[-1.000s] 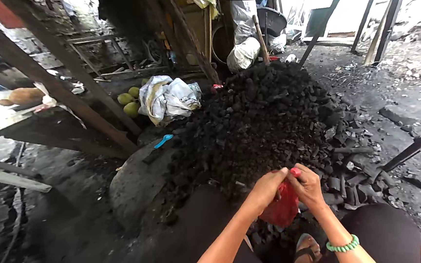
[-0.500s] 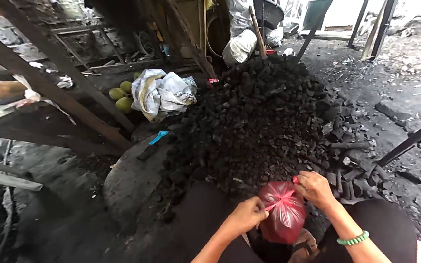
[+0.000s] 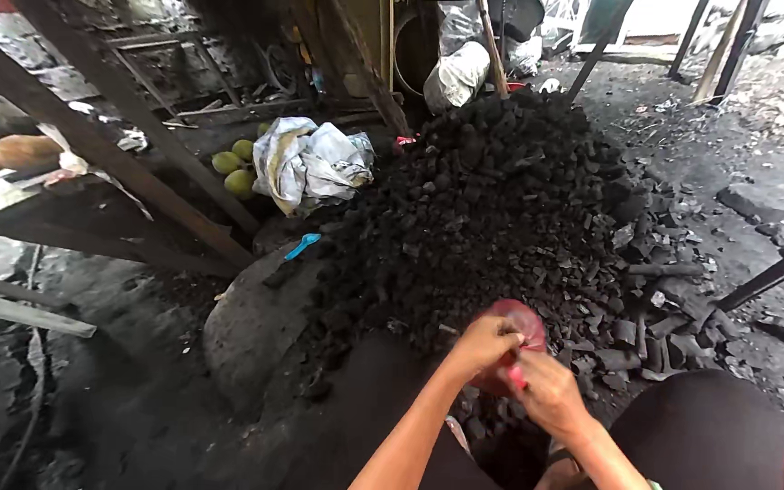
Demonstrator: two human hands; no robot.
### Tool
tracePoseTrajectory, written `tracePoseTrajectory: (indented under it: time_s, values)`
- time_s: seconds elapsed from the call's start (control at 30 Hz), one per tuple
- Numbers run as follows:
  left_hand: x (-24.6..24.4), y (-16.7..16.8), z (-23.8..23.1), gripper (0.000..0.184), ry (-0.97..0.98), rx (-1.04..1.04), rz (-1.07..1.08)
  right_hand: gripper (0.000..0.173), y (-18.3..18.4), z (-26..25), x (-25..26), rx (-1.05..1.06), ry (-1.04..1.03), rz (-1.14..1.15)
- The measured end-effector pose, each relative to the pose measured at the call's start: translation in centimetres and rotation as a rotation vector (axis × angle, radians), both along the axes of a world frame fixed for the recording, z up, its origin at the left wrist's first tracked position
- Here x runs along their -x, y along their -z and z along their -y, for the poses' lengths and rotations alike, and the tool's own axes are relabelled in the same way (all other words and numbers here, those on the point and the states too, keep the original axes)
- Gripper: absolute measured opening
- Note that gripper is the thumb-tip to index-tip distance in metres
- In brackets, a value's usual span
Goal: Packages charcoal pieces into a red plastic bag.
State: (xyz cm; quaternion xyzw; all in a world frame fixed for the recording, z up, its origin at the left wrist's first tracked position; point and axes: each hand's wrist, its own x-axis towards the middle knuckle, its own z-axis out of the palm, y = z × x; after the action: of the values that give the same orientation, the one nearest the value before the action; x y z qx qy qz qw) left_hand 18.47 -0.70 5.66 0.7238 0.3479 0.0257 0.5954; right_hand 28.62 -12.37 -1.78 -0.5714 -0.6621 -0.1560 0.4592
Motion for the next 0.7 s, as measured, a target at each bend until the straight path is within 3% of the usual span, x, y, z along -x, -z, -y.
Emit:
tracePoseTrajectory:
  time_s: [0.17, 0.23, 0.37, 0.57, 0.7]
  values:
    - [0.8, -0.4, 0.6, 0.024, 0.044, -0.05, 0.193, 0.05, -1.3, -1.1, -5.0, 0.07, 0.057, -0.241]
    - [0.5, 0.1, 0.8, 0.023, 0.026, -0.097, 0.232, 0.047, -1.2, -0.7, -5.1, 0.145, 0.002, -0.396]
    - [0.2, -0.1, 1.2, 0.021, 0.009, -0.061, 0.248, 0.02, -1.2, 0.7, -5.2, 0.351, -0.183, -0.705]
    - [-0.4, -0.8, 1.2, 0.025, -0.097, -0.281, 0.077, 0.016, -0.5, -0.3, -4.3, 0.094, -0.079, -0.428]
    - [-0.4, -1.3, 1.4, 0.022, -0.08, -0.442, -0.016, 0.02, 0.1, -0.5, -5.3, 0.12, -0.109, -0.286]
